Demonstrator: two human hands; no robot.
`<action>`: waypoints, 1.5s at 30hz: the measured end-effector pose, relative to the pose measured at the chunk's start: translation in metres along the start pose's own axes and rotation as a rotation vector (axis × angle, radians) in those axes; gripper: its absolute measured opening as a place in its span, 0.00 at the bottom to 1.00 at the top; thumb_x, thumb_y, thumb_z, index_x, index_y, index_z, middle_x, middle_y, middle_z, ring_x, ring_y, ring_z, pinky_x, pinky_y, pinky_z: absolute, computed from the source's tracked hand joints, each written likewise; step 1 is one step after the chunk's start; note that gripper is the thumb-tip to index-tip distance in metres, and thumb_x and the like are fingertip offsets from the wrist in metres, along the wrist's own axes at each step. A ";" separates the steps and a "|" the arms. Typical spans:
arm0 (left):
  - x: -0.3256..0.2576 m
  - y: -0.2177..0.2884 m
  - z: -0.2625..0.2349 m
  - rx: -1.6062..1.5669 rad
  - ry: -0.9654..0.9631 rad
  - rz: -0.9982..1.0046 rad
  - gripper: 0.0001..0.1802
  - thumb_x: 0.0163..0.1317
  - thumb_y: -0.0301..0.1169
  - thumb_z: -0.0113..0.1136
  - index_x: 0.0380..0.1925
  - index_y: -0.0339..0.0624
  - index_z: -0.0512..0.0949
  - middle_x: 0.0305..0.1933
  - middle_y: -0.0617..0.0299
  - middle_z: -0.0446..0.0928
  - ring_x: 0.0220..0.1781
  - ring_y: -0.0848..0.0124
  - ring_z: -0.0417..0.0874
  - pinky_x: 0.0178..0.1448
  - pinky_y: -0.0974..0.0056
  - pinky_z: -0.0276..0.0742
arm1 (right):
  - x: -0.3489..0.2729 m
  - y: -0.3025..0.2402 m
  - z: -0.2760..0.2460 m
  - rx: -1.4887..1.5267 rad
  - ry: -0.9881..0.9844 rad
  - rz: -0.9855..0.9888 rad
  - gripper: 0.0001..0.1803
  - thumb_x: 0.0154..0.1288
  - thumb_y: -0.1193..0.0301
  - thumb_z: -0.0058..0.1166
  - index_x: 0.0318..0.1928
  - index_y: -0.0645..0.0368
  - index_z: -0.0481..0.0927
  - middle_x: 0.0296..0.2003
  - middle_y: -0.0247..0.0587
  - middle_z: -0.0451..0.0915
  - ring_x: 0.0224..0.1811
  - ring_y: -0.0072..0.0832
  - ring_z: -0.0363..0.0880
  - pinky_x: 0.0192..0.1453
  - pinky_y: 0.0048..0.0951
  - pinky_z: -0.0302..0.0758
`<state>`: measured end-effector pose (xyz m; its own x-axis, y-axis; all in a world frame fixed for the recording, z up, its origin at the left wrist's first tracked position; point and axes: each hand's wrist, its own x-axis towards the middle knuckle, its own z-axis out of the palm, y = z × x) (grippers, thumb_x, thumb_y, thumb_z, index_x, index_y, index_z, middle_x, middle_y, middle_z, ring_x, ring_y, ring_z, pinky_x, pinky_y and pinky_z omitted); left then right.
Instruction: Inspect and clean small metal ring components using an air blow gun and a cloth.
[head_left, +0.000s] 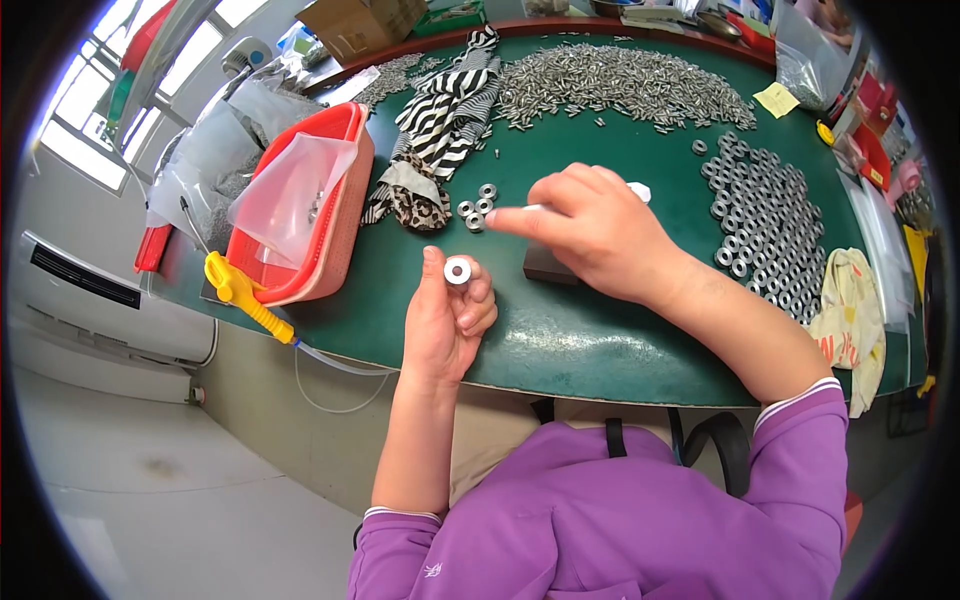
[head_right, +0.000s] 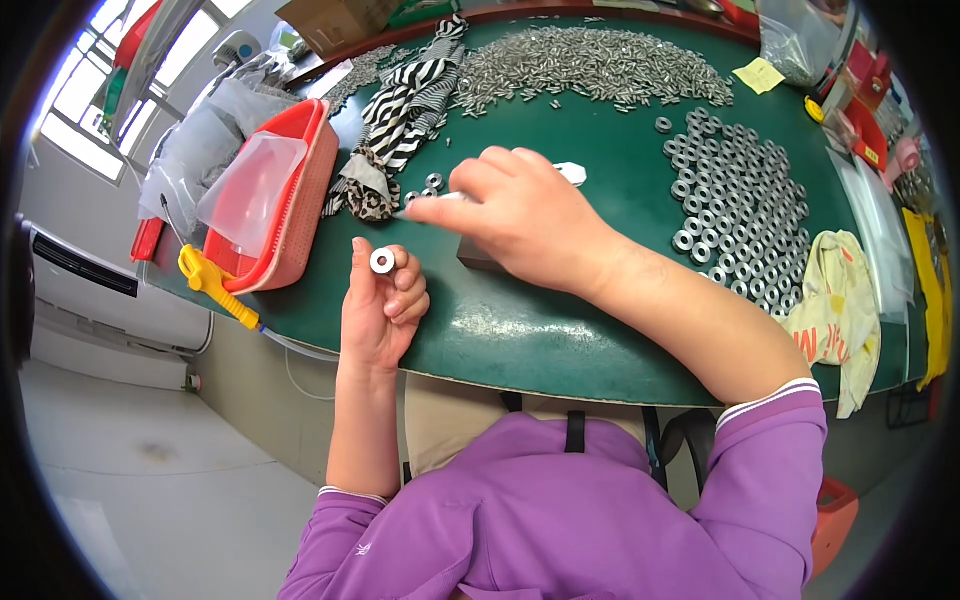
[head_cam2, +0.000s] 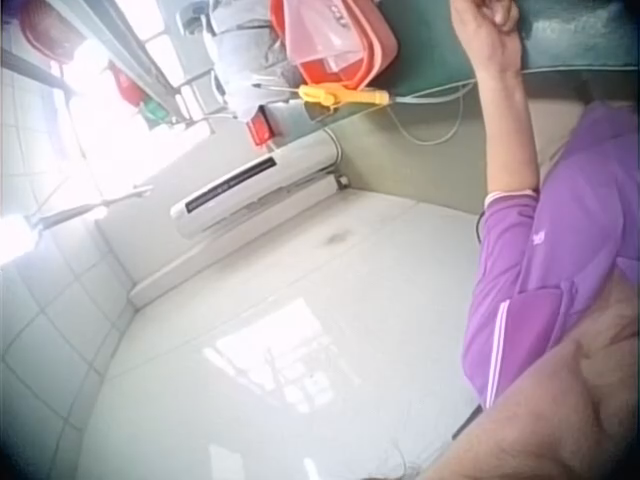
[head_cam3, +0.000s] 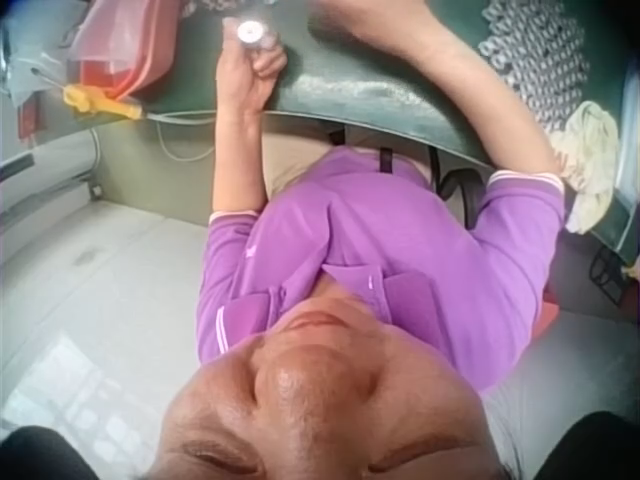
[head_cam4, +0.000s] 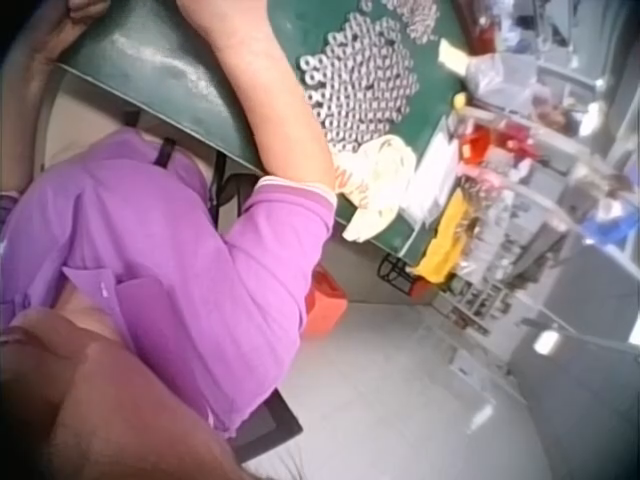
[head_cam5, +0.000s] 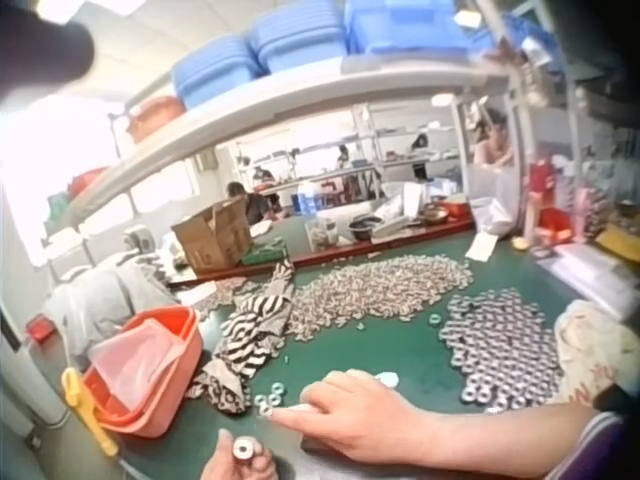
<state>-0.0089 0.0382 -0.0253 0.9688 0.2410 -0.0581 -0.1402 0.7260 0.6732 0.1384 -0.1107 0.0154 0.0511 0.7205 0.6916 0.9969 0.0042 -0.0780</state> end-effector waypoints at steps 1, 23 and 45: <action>0.000 0.000 0.001 0.001 0.001 0.002 0.25 0.68 0.52 0.38 0.31 0.40 0.71 0.24 0.65 0.68 0.16 0.82 0.58 0.19 0.76 0.53 | -0.001 0.004 0.001 -0.035 0.009 0.057 0.24 0.49 0.78 0.51 0.48 0.44 0.76 0.32 0.34 0.72 0.36 0.33 0.71 0.39 0.32 0.68; -0.010 0.032 0.001 1.879 0.326 0.467 0.29 0.46 0.18 0.63 0.52 0.47 0.74 0.35 0.64 0.77 0.35 0.75 0.74 0.46 0.69 0.72 | -0.004 0.020 -0.010 -0.239 -0.171 0.282 0.22 0.53 0.78 0.52 0.52 0.54 0.73 0.47 0.41 0.71 0.51 0.37 0.69 0.55 0.37 0.66; -0.031 0.023 -0.007 -0.017 0.068 0.275 0.16 0.64 0.26 0.50 0.51 0.37 0.67 0.49 0.55 0.72 0.41 0.74 0.76 0.45 0.74 0.78 | 0.000 0.001 -0.017 0.107 -0.539 0.391 0.36 0.45 0.58 0.63 0.56 0.57 0.69 0.47 0.49 0.72 0.50 0.44 0.70 0.56 0.37 0.68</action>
<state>-0.0441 0.0519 -0.0129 0.8779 0.4728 0.0752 -0.3999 0.6379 0.6581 0.1409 -0.1231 0.0275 0.3431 0.9280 0.1452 0.8983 -0.2790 -0.3395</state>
